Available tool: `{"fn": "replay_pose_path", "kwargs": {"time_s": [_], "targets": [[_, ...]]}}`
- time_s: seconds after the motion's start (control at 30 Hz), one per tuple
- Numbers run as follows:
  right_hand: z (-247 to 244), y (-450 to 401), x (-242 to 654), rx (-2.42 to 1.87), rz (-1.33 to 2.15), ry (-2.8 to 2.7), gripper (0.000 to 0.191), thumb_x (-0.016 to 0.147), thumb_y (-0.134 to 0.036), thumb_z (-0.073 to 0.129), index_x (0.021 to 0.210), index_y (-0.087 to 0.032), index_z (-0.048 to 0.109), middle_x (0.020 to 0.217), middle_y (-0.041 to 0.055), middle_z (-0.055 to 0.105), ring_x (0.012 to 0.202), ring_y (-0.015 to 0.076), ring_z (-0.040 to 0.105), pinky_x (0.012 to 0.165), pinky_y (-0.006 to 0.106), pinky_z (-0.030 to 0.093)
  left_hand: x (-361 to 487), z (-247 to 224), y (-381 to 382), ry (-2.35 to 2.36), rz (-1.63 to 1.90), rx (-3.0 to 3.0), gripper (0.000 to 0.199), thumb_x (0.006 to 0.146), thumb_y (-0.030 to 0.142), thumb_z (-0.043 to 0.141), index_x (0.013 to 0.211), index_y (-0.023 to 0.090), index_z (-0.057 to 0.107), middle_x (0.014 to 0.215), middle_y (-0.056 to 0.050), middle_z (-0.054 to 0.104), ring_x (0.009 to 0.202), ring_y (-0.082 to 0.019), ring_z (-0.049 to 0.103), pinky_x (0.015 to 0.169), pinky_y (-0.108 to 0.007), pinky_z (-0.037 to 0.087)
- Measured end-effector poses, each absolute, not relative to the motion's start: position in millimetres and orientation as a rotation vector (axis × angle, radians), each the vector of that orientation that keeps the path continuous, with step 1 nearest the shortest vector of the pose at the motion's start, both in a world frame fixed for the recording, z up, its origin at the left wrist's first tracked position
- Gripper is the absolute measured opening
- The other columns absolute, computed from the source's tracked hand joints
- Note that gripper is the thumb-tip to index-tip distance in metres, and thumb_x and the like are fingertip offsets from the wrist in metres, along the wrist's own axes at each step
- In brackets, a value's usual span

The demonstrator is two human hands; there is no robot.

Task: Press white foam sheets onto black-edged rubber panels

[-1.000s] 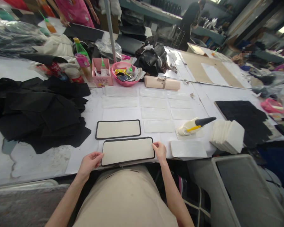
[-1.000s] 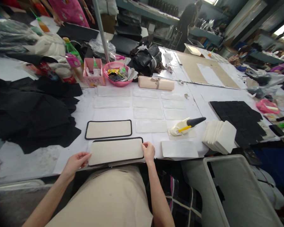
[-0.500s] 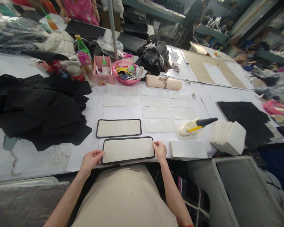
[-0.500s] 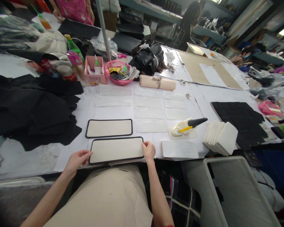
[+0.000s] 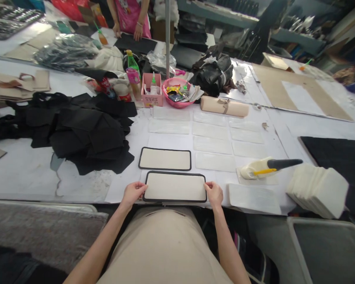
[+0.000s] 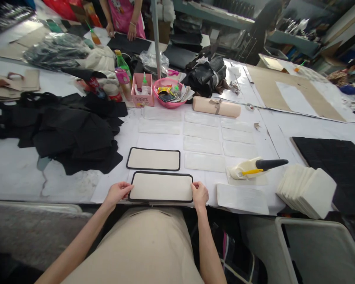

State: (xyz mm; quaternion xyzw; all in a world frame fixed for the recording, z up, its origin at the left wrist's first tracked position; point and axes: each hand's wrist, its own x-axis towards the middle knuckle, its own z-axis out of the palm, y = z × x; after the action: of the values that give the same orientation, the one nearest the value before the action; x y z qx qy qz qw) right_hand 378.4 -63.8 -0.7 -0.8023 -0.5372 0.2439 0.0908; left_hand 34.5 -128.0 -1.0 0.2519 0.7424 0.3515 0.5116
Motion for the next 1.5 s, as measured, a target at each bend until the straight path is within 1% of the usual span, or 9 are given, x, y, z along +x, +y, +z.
{"fn": "replay_pose_path", "kwargs": {"time_s": [0.33,0.53,0.83,1.13,1.37,1.5], "targets": [[-0.7,-64.0,376.5,-2.400,0.690,-1.614,0.019,0.081,-0.031,0.056,0.084,-0.022,0.072,0.083,0.0041,0.074,0.079,0.0216,0.068,0.064,0.028,0.044,33.7,-9.6,-127.9,1.793,0.848,0.566,0.035,0.053,0.046,0.073,0.063,0.015,0.059,0.042,0.003,0.053,0.036,-0.008,0.044,0.038,-0.020,0.032],[-2.4,-65.1,375.1,-2.405,0.706,-1.586,0.020,0.081,-0.032,0.057,0.090,-0.021,0.071,0.087,0.0049,0.074,0.082,0.0221,0.068,0.066,0.028,0.044,32.6,-11.8,-127.9,1.801,0.843,0.564,0.037,0.053,0.046,0.074,0.063,0.014,0.060,0.043,0.003,0.054,0.037,-0.008,0.045,0.038,-0.020,0.033],[-5.9,-69.0,375.7,-2.382,0.693,-1.595,0.018,0.083,-0.031,0.056,0.091,-0.022,0.070,0.088,0.0039,0.074,0.083,0.0208,0.068,0.069,0.028,0.046,32.8,-11.9,-129.4,1.812,0.832,0.563,0.042,0.050,0.050,0.076,0.064,0.014,0.061,0.043,0.003,0.054,0.038,-0.008,0.044,0.039,-0.020,0.032],[-8.4,-71.8,373.2,-2.414,0.679,-1.578,0.017,0.085,-0.031,0.055,0.093,-0.023,0.068,0.091,0.0035,0.074,0.085,0.0208,0.067,0.068,0.027,0.044,33.0,-13.6,-128.4,1.811,0.825,0.558,0.041,0.050,0.049,0.076,0.065,0.014,0.060,0.042,0.004,0.053,0.037,-0.008,0.043,0.038,-0.020,0.031],[-6.6,-73.0,369.7,-2.422,0.655,-1.586,0.020,0.086,-0.028,0.055,0.102,-0.022,0.063,0.093,0.0036,0.074,0.087,0.0206,0.067,0.069,0.028,0.042,33.9,-13.8,-128.6,1.824,0.833,0.565,0.040,0.050,0.049,0.074,0.065,0.014,0.060,0.042,0.004,0.053,0.037,-0.008,0.043,0.038,-0.020,0.031],[-4.3,-72.4,365.6,-2.458,0.640,-1.602,0.020,0.086,-0.027,0.056,0.104,-0.022,0.062,0.092,0.0035,0.073,0.086,0.0202,0.067,0.068,0.028,0.041,33.2,-20.0,-129.9,1.863,0.811,0.607,0.039,0.052,0.049,0.073,0.067,0.014,0.061,0.045,0.003,0.056,0.039,-0.010,0.045,0.040,-0.021,0.033]]}}
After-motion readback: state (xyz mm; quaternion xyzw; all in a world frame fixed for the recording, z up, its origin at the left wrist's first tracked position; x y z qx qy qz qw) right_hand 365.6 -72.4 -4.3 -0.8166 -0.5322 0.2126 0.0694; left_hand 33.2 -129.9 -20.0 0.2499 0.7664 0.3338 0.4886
